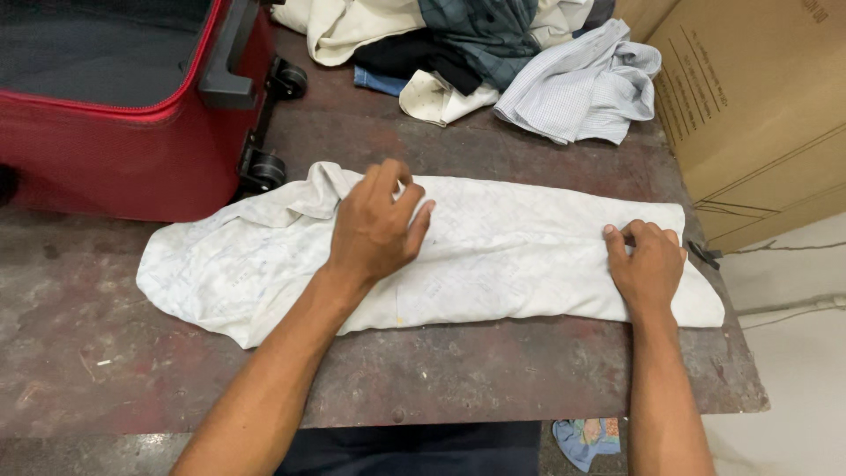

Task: The person folds a white shirt and a blue plaid shirt on a table. They smooth and fold each shirt into a compact rectangle, then place the white shirt into an open red suitcase. The blue shirt is folded similarly and set aside.

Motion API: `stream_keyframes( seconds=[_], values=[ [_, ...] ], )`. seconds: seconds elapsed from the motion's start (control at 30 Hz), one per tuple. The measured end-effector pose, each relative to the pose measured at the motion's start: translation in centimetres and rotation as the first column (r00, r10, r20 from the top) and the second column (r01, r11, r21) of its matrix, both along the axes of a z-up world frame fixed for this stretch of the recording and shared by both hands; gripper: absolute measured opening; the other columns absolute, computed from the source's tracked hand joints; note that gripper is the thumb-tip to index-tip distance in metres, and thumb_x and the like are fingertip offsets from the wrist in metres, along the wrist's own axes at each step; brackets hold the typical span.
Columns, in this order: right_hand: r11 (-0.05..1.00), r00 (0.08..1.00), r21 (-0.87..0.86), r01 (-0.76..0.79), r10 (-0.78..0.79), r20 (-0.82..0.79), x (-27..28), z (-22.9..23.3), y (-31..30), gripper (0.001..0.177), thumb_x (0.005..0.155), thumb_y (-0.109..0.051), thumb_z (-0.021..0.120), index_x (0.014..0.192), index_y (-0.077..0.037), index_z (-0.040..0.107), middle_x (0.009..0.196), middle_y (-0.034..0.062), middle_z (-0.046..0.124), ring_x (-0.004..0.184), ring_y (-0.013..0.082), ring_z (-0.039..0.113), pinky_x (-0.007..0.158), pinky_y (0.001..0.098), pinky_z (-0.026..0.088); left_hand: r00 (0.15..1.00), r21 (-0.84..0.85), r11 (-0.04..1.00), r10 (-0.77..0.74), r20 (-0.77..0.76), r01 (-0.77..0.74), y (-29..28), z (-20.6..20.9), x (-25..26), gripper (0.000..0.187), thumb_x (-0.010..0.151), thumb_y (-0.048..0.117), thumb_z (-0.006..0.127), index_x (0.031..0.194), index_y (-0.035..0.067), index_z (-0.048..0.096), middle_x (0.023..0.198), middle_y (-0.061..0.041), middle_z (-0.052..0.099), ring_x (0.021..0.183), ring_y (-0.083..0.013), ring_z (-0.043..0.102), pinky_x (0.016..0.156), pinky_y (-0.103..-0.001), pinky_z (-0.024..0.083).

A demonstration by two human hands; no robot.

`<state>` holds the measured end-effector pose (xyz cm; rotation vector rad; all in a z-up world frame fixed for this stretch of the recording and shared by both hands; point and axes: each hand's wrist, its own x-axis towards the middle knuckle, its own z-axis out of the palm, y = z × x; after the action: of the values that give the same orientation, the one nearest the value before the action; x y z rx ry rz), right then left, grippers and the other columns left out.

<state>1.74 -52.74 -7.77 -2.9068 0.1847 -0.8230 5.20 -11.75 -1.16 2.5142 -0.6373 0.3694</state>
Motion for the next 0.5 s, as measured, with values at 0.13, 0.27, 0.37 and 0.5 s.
stream_keyframes(
  seconds=[0.13,0.27,0.37,0.5],
  values=[
    [1.0,1.0,0.008,0.012,-0.012,-0.016,-0.2,0.1,0.1,0.033,0.102,-0.036,0.071,0.088,-0.006,0.071,0.09,0.0087,0.07,0.095,0.033,0.06,0.085,0.0489,0.041,0.987,-0.002,0.988,-0.157,0.035,0.157,-1.3,-1.1,-0.5,0.032,0.1,0.035,0.066,0.117,0.009,0.07,0.124,-0.01,0.063,0.116,-0.0266,0.058,0.098,-0.044,0.048],
    [1.0,1.0,-0.001,-0.003,0.003,-0.006,-0.2,0.2,0.1,0.031,0.101,-0.035,0.072,0.09,-0.006,0.071,0.092,0.0087,0.07,0.095,0.0333,0.06,0.086,0.0485,0.042,0.965,0.025,0.983,-0.185,0.189,0.183,-1.1,-2.5,0.5,0.044,0.094,0.042,0.068,0.118,0.005,0.071,0.13,-0.016,0.06,0.121,-0.0323,0.054,0.097,-0.049,0.045],
    [1.0,1.0,0.006,0.002,-0.002,-0.01,-0.1,0.1,0.2,0.032,0.101,-0.035,0.072,0.09,-0.005,0.071,0.092,0.0084,0.071,0.094,0.0333,0.06,0.086,0.0482,0.042,0.987,0.024,0.991,-0.136,0.09,0.134,-0.6,-3.3,1.2,0.049,0.096,0.048,0.065,0.121,0.006,0.07,0.133,-0.015,0.059,0.125,-0.0323,0.052,0.101,-0.049,0.042],
    [1.0,1.0,-0.012,-0.005,0.005,0.019,-0.2,0.1,0.2,0.029,0.101,-0.033,0.074,0.09,-0.007,0.07,0.093,0.0085,0.07,0.095,0.0332,0.06,0.087,0.0484,0.042,0.995,0.132,0.991,-0.048,0.085,0.036,-0.6,-4.2,1.6,0.06,0.095,0.058,0.058,0.131,0.011,0.066,0.148,-0.018,0.051,0.141,-0.0357,0.04,0.115,-0.052,0.03]
  ],
)
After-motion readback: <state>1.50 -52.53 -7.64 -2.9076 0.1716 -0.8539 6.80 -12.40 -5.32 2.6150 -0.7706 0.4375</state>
